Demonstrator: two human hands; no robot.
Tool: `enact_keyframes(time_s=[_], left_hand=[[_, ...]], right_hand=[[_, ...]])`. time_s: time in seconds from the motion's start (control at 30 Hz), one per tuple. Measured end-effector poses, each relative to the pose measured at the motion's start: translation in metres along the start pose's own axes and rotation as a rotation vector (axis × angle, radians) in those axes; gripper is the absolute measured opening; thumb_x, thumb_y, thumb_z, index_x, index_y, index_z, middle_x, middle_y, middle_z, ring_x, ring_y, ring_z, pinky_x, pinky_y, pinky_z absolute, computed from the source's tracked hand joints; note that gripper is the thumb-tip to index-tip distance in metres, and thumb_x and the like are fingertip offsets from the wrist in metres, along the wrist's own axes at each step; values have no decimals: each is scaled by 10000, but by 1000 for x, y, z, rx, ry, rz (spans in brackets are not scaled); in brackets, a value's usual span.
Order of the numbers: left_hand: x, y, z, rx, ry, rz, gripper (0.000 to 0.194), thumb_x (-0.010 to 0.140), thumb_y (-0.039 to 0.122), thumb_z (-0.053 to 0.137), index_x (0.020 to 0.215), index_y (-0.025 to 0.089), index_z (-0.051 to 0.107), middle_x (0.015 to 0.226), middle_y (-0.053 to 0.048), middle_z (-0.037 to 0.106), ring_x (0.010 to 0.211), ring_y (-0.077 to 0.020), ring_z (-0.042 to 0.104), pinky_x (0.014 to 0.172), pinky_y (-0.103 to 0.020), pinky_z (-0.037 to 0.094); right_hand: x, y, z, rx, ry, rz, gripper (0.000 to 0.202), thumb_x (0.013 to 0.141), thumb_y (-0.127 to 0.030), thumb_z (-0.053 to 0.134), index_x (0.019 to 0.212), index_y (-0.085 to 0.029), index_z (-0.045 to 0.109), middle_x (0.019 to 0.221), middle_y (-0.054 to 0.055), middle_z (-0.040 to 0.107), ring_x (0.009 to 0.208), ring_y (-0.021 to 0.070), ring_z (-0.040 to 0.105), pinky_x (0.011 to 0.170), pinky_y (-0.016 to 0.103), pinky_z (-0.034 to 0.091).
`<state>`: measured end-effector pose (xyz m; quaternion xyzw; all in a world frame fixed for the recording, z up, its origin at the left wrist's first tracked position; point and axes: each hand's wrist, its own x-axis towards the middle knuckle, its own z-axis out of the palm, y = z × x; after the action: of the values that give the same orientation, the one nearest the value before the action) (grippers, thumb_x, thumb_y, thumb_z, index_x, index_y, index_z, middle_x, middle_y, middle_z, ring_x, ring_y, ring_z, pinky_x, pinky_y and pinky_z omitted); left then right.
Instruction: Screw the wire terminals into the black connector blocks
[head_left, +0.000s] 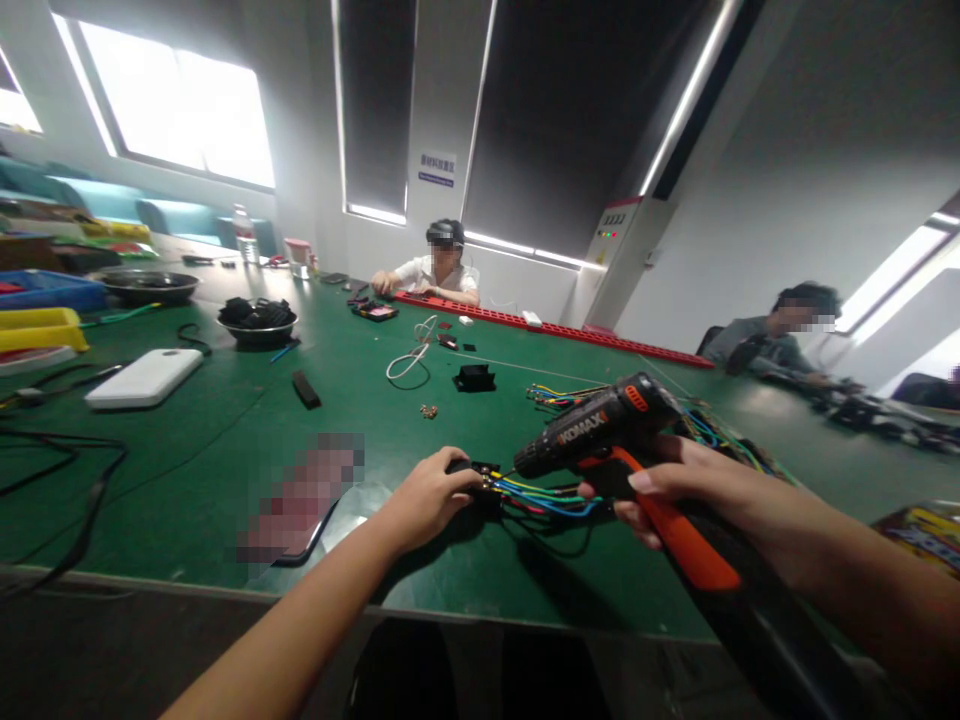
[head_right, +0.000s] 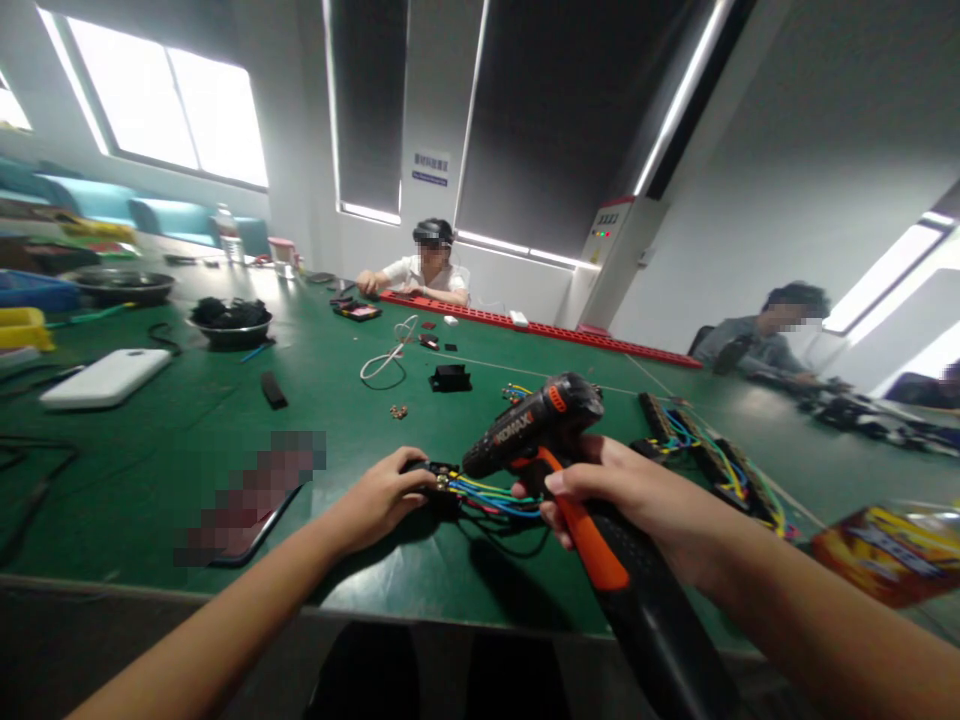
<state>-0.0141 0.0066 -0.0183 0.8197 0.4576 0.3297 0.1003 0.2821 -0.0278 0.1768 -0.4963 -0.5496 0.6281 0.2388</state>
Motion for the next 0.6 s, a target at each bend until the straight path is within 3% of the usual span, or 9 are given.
enact_keyframes(time_s=[0.2, 0.6], left_hand=[[0, 1, 0, -16, 13, 9, 248, 903, 167, 580, 1108, 269, 677, 1240, -78, 511, 1083, -227, 559, 985, -384, 460], [0, 2, 0, -23, 18, 0, 265, 904, 172, 580, 1124, 277, 684, 1243, -82, 509, 1083, -228, 553, 987, -383, 457]], right_hand=[[0, 0, 1, 30, 9, 28, 629, 699, -348, 817, 1216, -186, 499, 823, 51, 687, 688, 185, 635, 611, 298, 509], [-1, 0, -2, -5, -42, 10, 549, 739, -367, 792, 1180, -184, 521, 846, 60, 695, 683, 172, 621, 625, 286, 496]])
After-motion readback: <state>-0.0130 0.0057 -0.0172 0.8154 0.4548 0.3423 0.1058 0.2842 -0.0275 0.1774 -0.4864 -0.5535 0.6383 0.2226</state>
